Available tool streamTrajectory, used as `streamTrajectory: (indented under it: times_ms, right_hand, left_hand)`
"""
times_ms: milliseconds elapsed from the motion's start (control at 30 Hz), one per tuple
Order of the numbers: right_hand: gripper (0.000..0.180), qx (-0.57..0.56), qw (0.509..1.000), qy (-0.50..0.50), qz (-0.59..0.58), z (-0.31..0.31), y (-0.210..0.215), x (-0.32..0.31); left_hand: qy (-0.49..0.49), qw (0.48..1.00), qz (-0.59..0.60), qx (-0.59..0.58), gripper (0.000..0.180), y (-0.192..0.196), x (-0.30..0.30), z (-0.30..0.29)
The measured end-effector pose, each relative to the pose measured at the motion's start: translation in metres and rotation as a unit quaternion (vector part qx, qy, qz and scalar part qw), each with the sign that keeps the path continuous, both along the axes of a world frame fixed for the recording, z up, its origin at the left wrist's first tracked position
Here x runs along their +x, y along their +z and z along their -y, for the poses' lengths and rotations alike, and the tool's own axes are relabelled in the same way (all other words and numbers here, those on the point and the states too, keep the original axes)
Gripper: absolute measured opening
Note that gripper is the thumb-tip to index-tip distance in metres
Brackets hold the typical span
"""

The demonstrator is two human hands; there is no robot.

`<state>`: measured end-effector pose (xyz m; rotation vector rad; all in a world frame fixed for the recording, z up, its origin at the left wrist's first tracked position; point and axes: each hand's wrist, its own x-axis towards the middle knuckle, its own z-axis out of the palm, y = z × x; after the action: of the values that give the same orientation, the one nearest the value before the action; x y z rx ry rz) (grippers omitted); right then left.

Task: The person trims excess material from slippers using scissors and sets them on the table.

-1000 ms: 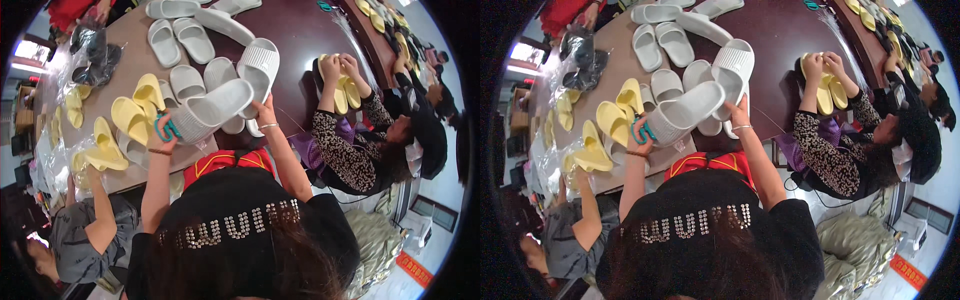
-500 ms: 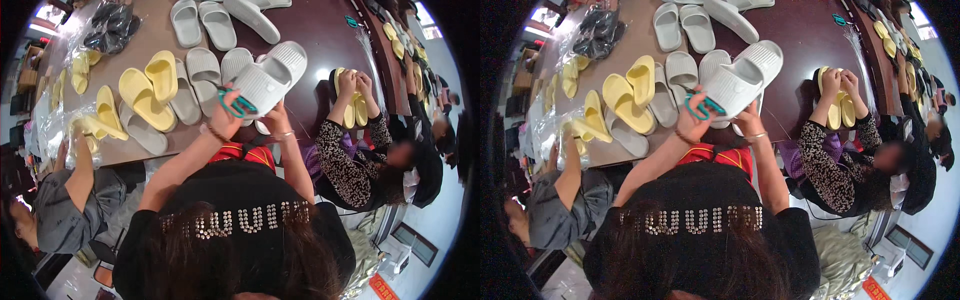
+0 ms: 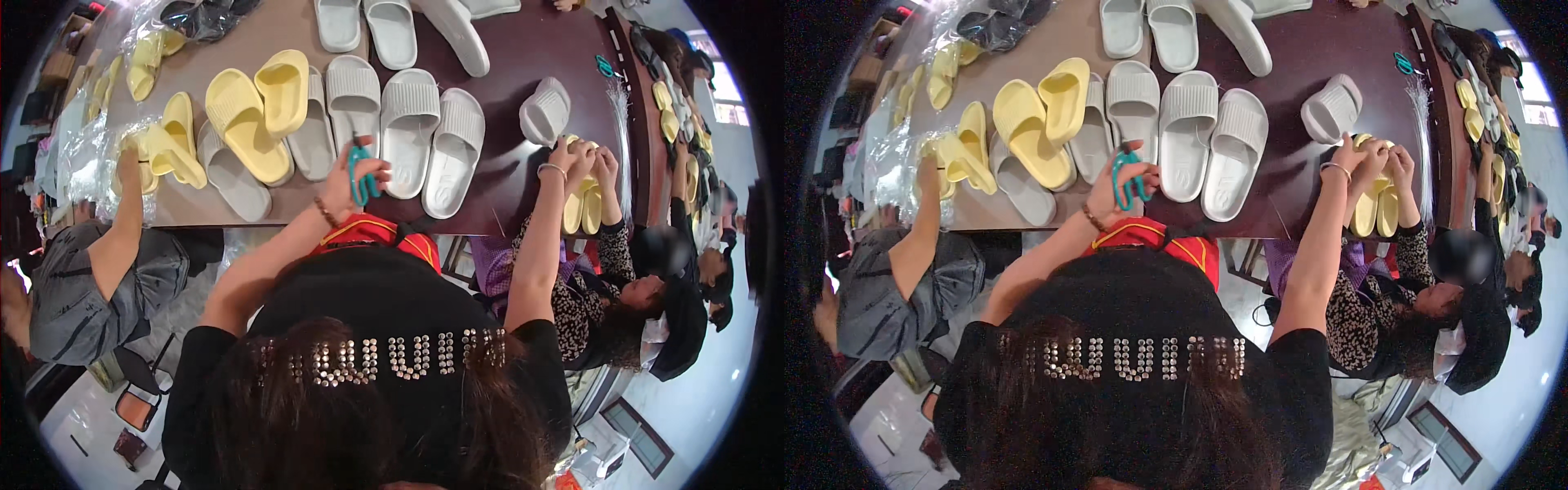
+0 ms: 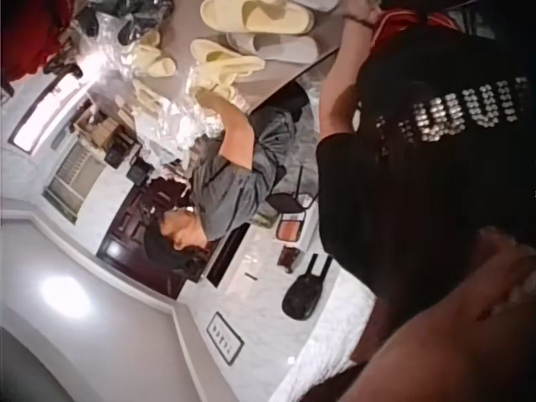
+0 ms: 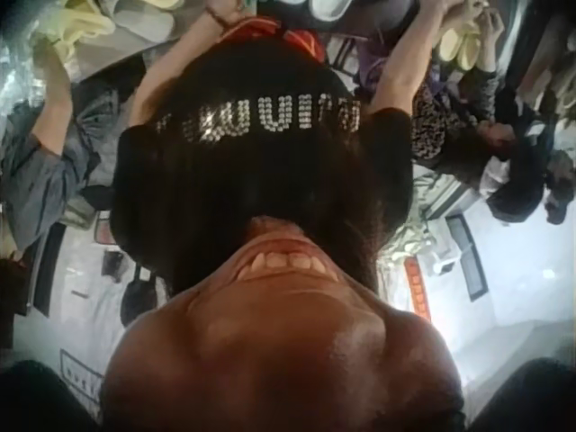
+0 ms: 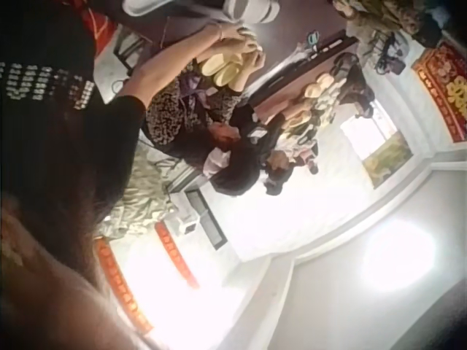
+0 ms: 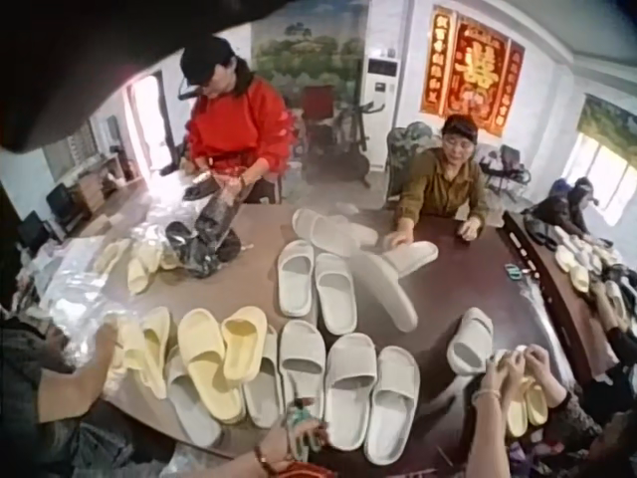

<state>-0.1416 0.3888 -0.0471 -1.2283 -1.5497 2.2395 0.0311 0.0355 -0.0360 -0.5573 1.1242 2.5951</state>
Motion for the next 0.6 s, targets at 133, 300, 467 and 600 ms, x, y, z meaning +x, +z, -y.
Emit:
streamTrajectory:
  times_ms: [133, 300, 467, 600]
  right_hand:
    - [0.010, 0.263, 0.930, 0.172, -0.189, 0.050, -0.027, 0.017]
    - [0.018, 0.406, 0.827, 0.339, -0.192, 0.145, -0.084, 0.094]
    - [0.042, 0.729, 0.678, 0.092, -0.019, 0.182, -0.110, 0.062]
    - [0.047, 0.673, 0.722, 0.101, 0.125, 0.144, -0.096, 0.009]
  left_hand:
    - [0.033, 0.968, 0.001, -0.250, 0.045, -0.044, 0.015, 0.025]
    - [-0.020, 0.913, -0.046, -0.404, 0.045, -0.080, 0.021, 0.034]
    - [-0.107, 0.883, -0.045, -0.454, 0.044, -0.081, 0.021, 0.036]
    - [-0.095, 0.893, -0.055, -0.436, 0.045, -0.085, 0.019, 0.035]
